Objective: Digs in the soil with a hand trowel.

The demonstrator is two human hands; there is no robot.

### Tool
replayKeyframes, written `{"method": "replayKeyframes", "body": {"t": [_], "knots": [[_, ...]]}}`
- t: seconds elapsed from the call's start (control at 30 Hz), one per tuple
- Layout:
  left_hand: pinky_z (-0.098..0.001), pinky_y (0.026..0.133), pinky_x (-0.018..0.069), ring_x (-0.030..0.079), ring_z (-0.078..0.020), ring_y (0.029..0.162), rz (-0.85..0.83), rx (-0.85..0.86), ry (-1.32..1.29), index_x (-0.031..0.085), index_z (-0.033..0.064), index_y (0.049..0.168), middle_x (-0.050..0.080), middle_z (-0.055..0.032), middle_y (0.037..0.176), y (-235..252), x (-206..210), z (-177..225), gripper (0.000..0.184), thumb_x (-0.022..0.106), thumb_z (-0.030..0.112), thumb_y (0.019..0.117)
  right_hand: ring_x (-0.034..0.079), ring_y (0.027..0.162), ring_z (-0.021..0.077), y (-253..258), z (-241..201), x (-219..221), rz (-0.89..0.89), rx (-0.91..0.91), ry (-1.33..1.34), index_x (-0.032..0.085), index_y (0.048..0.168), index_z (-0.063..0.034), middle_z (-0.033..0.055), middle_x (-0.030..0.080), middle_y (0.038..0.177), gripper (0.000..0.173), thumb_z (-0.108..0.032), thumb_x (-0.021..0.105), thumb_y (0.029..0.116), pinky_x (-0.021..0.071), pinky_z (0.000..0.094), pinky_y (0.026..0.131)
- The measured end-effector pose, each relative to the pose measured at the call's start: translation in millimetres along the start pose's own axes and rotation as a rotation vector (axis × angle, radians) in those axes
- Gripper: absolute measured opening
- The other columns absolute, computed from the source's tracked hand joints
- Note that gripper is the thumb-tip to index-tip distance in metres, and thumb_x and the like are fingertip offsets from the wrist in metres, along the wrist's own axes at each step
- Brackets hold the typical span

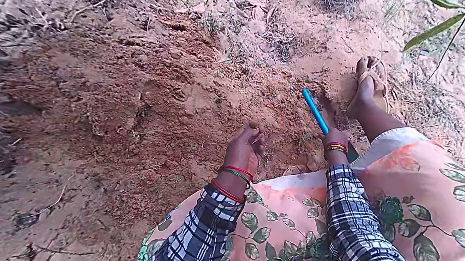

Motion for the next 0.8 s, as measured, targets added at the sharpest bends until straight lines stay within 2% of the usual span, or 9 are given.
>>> {"method": "replayKeyframes", "body": {"t": [0.2, 0.43, 0.6, 0.7, 0.8], "knots": [[-0.0200, 0.055, 0.0491, 0.057, -0.0074, 0.064, 0.042, -0.010, 0.038, 0.058, 0.0145, 0.114, 0.061, -0.0002, 0.091, 6, 0, -8, 0.013, 0.047, 0.015, 0.1066, 0.068, 0.115, 0.0445, 15, 23, 41, 0.093, -0.081, 0.102, 0.064, 0.132, -0.0051, 0.0251, 0.071, 0.120, 0.044, -0.038, 0.062, 0.1035, 0.0521, 0.0645, 0.095], [-0.0199, 0.055, 0.0492, 0.057, -0.0078, 0.063, 0.059, -0.017, 0.051, 0.060, 0.0135, 0.108, 0.062, -0.0012, 0.090, 7, 2, -13, 0.013, 0.047, 0.014, 0.1067, 0.069, 0.111, 0.0458, 29, 21, 51, 0.143, -0.082, 0.174, 0.065, 0.130, -0.0039, 0.0257, 0.071, 0.116, 0.047, -0.043, 0.063, 0.1027, 0.0518, 0.0667, 0.091], [-0.0204, 0.057, 0.0477, 0.055, -0.0086, 0.065, 0.025, -0.043, 0.068, 0.059, 0.0111, 0.114, 0.060, -0.0029, 0.092, 3, 9, -15, 0.014, 0.047, 0.014, 0.1074, 0.067, 0.109, 0.0501, 21, 16, 51, 0.207, -0.098, 0.323, 0.064, 0.124, 0.0056, 0.0320, 0.069, 0.112, 0.049, -0.039, 0.064, 0.1029, 0.0489, 0.0675, 0.096], [-0.0202, 0.058, 0.0465, 0.055, -0.0083, 0.065, -0.002, -0.055, 0.061, 0.058, 0.0091, 0.117, 0.061, -0.0043, 0.095, 0, 10, -13, 0.014, 0.048, 0.012, 0.1074, 0.067, 0.107, 0.0491, 16, -10, 59, 0.186, -0.152, 0.422, 0.066, 0.120, 0.0077, 0.0330, 0.069, 0.110, 0.052, -0.041, 0.064, 0.1027, 0.0477, 0.0668, 0.097], [-0.0199, 0.058, 0.0466, 0.054, -0.0083, 0.065, -0.003, -0.033, 0.066, 0.059, 0.0069, 0.116, 0.061, -0.0048, 0.094, 2, 7, -7, 0.014, 0.049, 0.012, 0.1070, 0.066, 0.105, 0.0509, -1, -62, 52, 0.133, -0.320, 0.413, 0.065, 0.120, 0.0080, 0.0341, 0.068, 0.107, 0.048, -0.037, 0.066, 0.1025, 0.0468, 0.0691, 0.094]]}}
Point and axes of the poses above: each hand's wrist, its own y-axis towards the middle knuckle, its own x-axis out of the palm, z = x × y, the point moved 1 cm from there along y, towards the middle knuckle
